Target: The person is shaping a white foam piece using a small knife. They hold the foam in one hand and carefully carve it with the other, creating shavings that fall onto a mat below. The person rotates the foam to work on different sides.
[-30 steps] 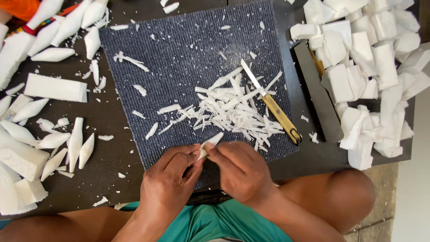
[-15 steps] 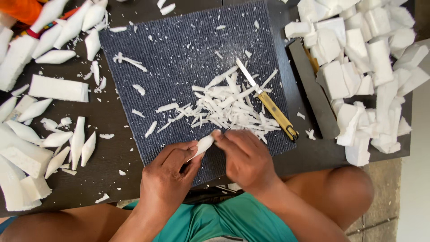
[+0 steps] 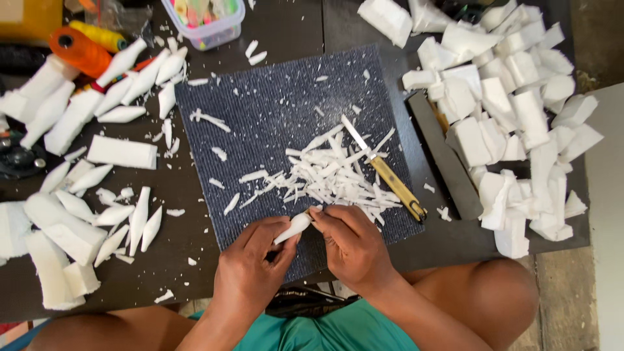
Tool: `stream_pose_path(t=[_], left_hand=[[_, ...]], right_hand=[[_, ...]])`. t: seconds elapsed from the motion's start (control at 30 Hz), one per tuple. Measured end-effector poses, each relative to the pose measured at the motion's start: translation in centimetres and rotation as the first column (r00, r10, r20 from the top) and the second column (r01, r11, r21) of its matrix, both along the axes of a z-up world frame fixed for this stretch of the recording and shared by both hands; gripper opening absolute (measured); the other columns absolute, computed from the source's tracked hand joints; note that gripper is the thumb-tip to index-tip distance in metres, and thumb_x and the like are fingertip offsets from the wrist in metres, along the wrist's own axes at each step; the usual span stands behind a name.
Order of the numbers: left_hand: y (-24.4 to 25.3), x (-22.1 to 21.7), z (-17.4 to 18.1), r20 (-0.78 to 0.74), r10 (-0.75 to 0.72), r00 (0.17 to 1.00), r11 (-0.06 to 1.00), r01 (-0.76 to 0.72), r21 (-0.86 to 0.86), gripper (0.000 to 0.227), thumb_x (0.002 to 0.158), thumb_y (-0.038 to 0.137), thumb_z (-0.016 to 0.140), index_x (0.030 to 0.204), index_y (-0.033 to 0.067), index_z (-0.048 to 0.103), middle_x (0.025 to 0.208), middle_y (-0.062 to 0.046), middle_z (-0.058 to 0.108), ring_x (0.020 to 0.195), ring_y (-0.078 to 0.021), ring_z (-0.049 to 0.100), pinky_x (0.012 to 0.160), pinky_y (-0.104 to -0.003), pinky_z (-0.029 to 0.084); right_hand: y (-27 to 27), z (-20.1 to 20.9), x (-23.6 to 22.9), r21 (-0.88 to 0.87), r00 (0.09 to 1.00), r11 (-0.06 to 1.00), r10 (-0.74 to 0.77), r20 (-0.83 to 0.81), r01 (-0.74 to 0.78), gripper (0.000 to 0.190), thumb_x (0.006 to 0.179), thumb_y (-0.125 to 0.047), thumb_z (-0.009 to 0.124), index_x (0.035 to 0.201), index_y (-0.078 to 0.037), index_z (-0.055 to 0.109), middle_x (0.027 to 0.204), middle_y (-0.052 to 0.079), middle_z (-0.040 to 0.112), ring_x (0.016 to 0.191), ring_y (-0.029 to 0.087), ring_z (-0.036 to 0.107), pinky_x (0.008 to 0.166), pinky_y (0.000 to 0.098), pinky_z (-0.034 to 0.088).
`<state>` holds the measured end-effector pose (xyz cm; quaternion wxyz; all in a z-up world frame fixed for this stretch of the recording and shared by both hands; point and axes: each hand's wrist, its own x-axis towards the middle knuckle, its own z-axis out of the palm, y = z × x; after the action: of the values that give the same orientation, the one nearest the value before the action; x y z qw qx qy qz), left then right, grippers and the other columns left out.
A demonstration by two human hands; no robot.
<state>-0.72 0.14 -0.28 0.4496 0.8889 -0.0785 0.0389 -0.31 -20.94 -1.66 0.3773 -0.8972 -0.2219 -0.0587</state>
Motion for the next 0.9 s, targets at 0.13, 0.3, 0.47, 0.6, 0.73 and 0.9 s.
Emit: stream_pose_path(t=[0.13,0.3,0.47,0.6,0.73,0.9], left_hand=[[-0.2,0.2,0.7,0.041,-0.003,0.999,1.000,0.004,-0.021,0.024,0.093,0.019,0.076,0.116,0.0182,0.070,0.115,-0.002,0.074,0.072,-0.0166,0.077,0.061,-0.033,0.066],[-0.4,0.4,1.0,0.100,-0.040,0.994,0.996,0.048,-0.079,0.022,0.093,0.013,0.075,0.115,0.0095,0.072,0.115,-0.007,0.073,0.080,-0.0144,0.075,0.073,-0.026,0.069],[0.0,0.3,0.6,0.135,-0.058,0.989,0.995,0.068,-0.077,0.022,0.094,0.012,0.075,0.116,0.0096,0.073,0.118,-0.007,0.073,0.103,-0.0193,0.076,0.085,-0.032,0.067],[0.2,0.2,0.7,0.141,-0.065,0.988,0.993,0.079,-0.093,0.022,0.094,0.010,0.075,0.116,0.0127,0.073,0.118,-0.005,0.074,0.106,-0.0198,0.076,0.089,-0.033,0.066],[0.2,0.1,0.4,0.100,-0.024,0.995,0.995,0.033,-0.091,0.019,0.093,0.012,0.075,0.112,0.0149,0.075,0.120,-0.003,0.074,0.108,-0.0167,0.076,0.088,-0.031,0.063],[0.4,0.0,0.1,0.062,0.010,0.998,0.993,-0.003,-0.120,0.023,0.092,0.014,0.077,0.115,0.0115,0.076,0.122,-0.005,0.074,0.112,-0.0191,0.075,0.095,-0.033,0.067]], right_hand=[[0.9,2.3,1.6,0.038,0.987,0.998,-0.056,0.153,0.051,0.026,0.102,-0.005,0.065,0.127,0.003,0.067,0.105,0.012,0.064,0.090,0.030,0.064,0.078,0.0409,0.056],[0.9,2.7,1.7,0.003,0.986,0.998,-0.055,0.160,0.055,0.024,0.103,-0.005,0.064,0.124,0.003,0.069,0.106,0.013,0.064,0.091,0.029,0.065,0.078,0.0409,0.056],[1.2,3.2,1.9,0.015,0.984,0.998,-0.059,0.169,0.057,0.021,0.102,-0.005,0.064,0.121,0.004,0.070,0.104,0.013,0.064,0.089,0.029,0.065,0.078,0.0396,0.057],[1.3,3.3,1.8,0.025,0.987,0.998,-0.056,0.148,0.053,0.022,0.102,-0.005,0.065,0.122,0.002,0.069,0.104,0.010,0.064,0.090,0.027,0.065,0.080,0.0375,0.057],[1.4,3.0,1.8,0.010,0.986,0.998,-0.055,0.156,0.054,0.021,0.103,-0.006,0.063,0.122,0.002,0.070,0.103,0.011,0.064,0.089,0.028,0.065,0.080,0.0385,0.056],[1.5,2.9,1.7,0.002,0.986,0.999,-0.048,0.158,0.048,0.022,0.102,-0.006,0.065,0.122,0.003,0.070,0.106,0.011,0.065,0.091,0.027,0.065,0.080,0.0381,0.058]])
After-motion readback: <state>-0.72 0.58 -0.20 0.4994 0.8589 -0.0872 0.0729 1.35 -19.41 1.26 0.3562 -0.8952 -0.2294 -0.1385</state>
